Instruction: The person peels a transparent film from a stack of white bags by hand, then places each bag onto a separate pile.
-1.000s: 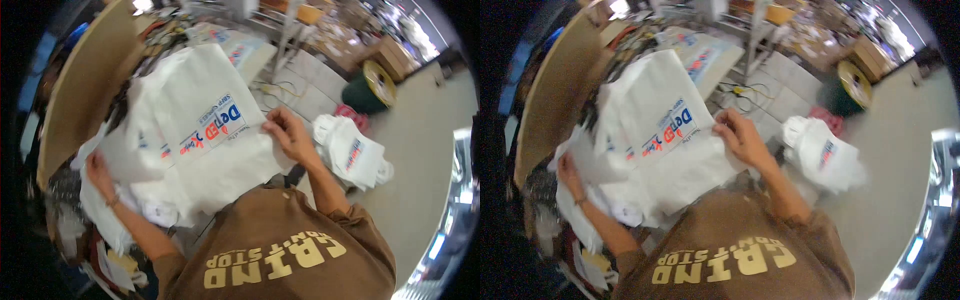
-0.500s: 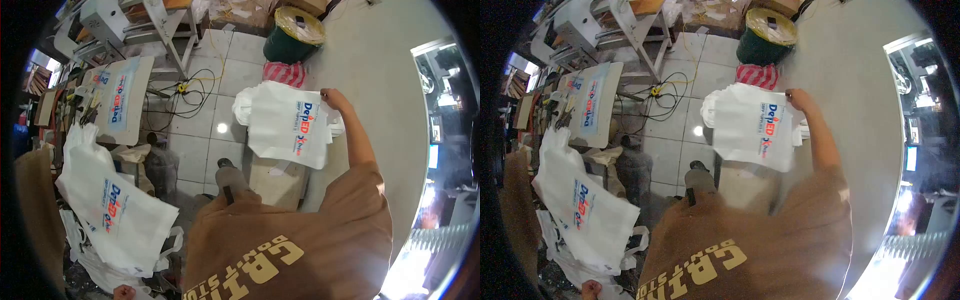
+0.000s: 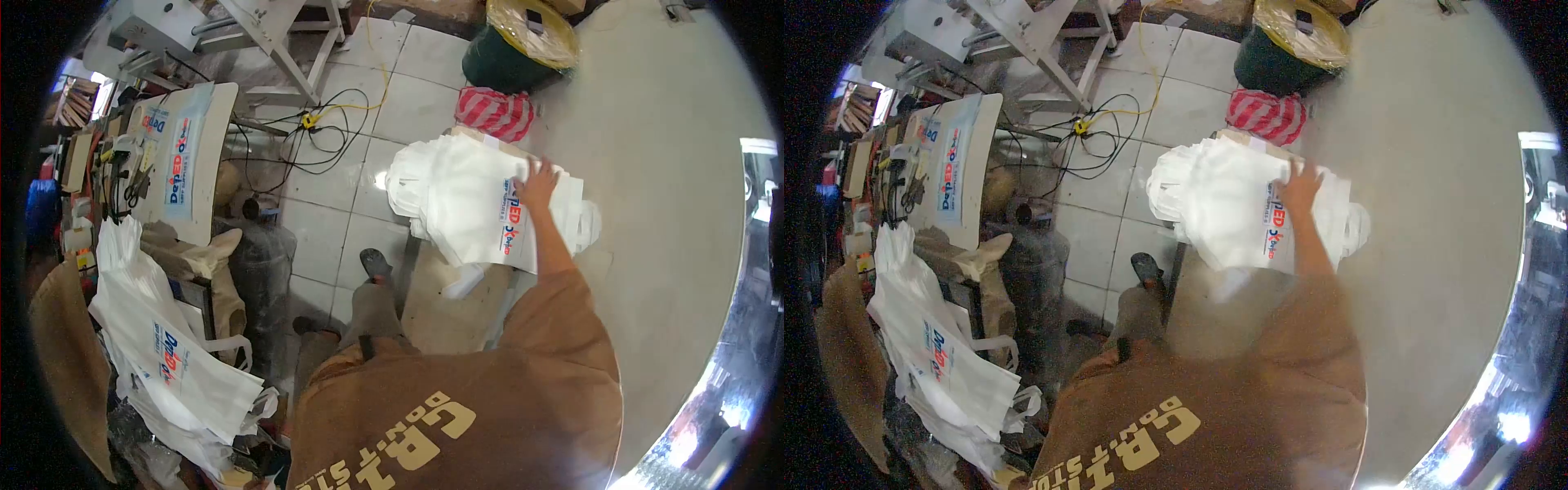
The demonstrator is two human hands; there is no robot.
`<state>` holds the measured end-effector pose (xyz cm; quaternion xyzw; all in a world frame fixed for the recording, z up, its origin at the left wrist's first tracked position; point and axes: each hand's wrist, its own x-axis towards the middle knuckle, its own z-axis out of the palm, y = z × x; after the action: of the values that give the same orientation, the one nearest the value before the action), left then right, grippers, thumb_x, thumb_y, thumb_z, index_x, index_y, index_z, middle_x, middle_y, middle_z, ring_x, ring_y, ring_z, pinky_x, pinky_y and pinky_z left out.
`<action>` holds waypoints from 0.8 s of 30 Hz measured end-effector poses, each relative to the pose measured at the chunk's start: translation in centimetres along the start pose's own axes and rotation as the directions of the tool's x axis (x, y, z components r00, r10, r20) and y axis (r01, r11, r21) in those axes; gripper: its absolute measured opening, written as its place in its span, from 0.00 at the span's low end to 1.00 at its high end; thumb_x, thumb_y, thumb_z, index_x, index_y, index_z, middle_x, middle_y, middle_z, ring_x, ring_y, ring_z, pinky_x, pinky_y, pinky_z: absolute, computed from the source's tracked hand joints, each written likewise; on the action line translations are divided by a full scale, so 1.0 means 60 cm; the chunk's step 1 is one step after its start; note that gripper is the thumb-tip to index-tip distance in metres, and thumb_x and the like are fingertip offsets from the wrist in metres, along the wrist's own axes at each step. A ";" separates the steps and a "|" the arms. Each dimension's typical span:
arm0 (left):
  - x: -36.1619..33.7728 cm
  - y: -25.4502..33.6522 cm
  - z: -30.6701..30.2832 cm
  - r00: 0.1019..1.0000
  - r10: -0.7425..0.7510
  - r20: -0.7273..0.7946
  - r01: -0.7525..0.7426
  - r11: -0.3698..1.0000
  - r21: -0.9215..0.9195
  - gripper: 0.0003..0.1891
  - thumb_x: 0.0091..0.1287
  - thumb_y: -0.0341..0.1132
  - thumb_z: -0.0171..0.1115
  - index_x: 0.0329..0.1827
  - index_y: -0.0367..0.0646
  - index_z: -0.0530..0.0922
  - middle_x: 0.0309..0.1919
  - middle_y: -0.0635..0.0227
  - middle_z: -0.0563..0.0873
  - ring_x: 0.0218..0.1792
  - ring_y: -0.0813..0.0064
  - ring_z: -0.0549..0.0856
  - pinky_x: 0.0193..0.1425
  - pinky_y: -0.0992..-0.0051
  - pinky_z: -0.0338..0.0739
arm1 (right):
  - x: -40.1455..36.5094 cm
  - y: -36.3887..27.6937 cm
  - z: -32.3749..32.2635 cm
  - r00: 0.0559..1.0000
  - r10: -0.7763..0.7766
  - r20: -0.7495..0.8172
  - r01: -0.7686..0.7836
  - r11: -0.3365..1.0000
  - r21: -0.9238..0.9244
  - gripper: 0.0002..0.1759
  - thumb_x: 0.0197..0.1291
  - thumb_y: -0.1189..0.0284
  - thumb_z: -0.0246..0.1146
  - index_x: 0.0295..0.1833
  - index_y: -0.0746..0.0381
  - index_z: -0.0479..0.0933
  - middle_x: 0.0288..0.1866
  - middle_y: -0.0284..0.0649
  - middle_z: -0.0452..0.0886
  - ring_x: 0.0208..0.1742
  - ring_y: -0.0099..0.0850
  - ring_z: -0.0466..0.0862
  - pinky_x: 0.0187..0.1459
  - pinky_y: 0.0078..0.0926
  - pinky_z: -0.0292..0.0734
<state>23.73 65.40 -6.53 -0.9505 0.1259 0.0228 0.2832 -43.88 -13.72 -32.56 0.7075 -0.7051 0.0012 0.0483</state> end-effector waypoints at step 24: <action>0.172 0.041 -0.276 0.854 -0.378 -0.359 -0.197 0.404 -0.893 0.10 0.70 0.32 0.62 0.46 0.32 0.81 0.39 0.58 0.87 0.37 0.68 0.85 0.42 0.69 0.79 | -0.130 -0.438 -0.116 0.960 -0.194 0.200 -0.072 0.522 0.850 0.26 0.65 0.61 0.68 0.60 0.69 0.76 0.52 0.47 0.83 0.51 0.36 0.82 0.54 0.30 0.77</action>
<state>32.62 52.07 4.87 -0.9226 0.1086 -0.1810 -0.3228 -17.25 -5.44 -27.90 0.6583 -0.5883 0.2468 -0.3995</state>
